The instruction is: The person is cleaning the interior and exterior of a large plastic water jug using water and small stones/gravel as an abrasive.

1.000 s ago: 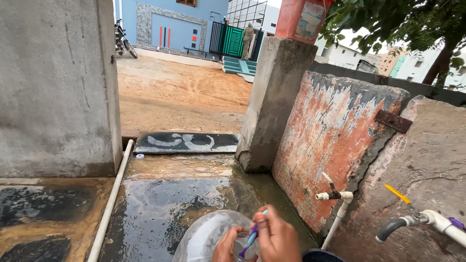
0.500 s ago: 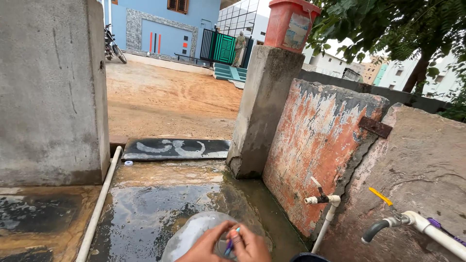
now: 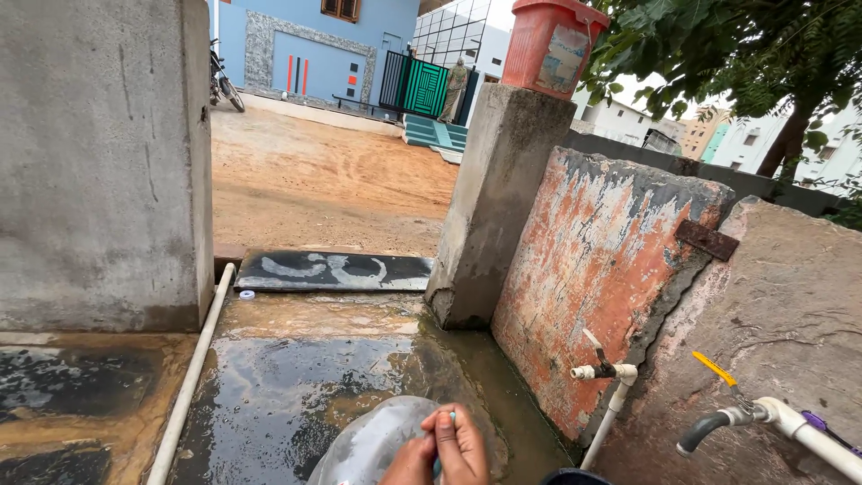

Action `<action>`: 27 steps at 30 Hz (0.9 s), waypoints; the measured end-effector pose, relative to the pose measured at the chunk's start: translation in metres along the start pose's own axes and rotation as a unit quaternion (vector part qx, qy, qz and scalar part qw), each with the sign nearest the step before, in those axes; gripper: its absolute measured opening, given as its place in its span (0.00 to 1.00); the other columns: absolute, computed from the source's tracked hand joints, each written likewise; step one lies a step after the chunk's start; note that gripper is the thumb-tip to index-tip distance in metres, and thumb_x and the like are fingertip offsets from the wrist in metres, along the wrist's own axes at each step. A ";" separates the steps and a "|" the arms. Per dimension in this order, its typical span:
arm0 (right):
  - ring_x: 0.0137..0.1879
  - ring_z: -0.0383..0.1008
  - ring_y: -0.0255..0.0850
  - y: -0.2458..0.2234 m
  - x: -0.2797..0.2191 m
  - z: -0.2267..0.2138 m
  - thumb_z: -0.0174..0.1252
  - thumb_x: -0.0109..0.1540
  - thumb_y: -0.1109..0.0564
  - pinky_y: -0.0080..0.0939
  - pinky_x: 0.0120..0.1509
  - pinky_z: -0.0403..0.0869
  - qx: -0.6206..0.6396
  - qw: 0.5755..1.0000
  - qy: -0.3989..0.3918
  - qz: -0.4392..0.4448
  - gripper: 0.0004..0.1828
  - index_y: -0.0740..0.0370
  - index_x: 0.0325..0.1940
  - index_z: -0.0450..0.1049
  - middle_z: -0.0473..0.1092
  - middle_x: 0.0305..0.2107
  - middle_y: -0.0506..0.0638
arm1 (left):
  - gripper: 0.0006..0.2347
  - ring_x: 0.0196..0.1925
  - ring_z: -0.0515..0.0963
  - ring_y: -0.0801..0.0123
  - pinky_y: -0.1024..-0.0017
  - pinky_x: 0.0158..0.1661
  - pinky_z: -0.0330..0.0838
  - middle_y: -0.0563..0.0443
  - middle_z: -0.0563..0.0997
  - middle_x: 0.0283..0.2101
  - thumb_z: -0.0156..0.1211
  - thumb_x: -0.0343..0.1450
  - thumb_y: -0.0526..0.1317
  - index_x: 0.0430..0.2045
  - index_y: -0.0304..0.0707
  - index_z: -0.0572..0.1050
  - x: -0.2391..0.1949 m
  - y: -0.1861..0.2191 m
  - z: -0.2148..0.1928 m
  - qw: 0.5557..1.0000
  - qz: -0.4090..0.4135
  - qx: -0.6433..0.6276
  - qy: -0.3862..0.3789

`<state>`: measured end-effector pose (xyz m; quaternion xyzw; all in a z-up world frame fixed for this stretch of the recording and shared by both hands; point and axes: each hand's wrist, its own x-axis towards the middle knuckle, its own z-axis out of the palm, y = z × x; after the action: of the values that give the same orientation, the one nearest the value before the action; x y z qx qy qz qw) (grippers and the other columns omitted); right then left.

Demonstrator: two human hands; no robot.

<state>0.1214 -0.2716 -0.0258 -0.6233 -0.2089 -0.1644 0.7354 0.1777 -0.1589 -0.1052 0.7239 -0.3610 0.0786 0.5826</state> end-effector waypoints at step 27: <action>0.42 0.74 0.39 -0.028 -0.014 0.025 0.45 0.72 0.52 0.39 0.50 0.73 -0.173 0.982 0.043 -0.068 0.18 0.68 0.37 0.72 0.70 0.34 0.52 | 0.33 0.58 0.82 0.56 0.64 0.57 0.73 0.39 0.82 0.53 0.74 0.56 0.38 0.58 0.33 0.70 -0.013 0.102 -0.065 0.995 0.089 -0.049 -0.013</action>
<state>0.0927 -0.2519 -0.0061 -0.7180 -0.1873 -0.2742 0.6117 0.1255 -0.1014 -0.0115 0.6603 -0.4353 0.1029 0.6033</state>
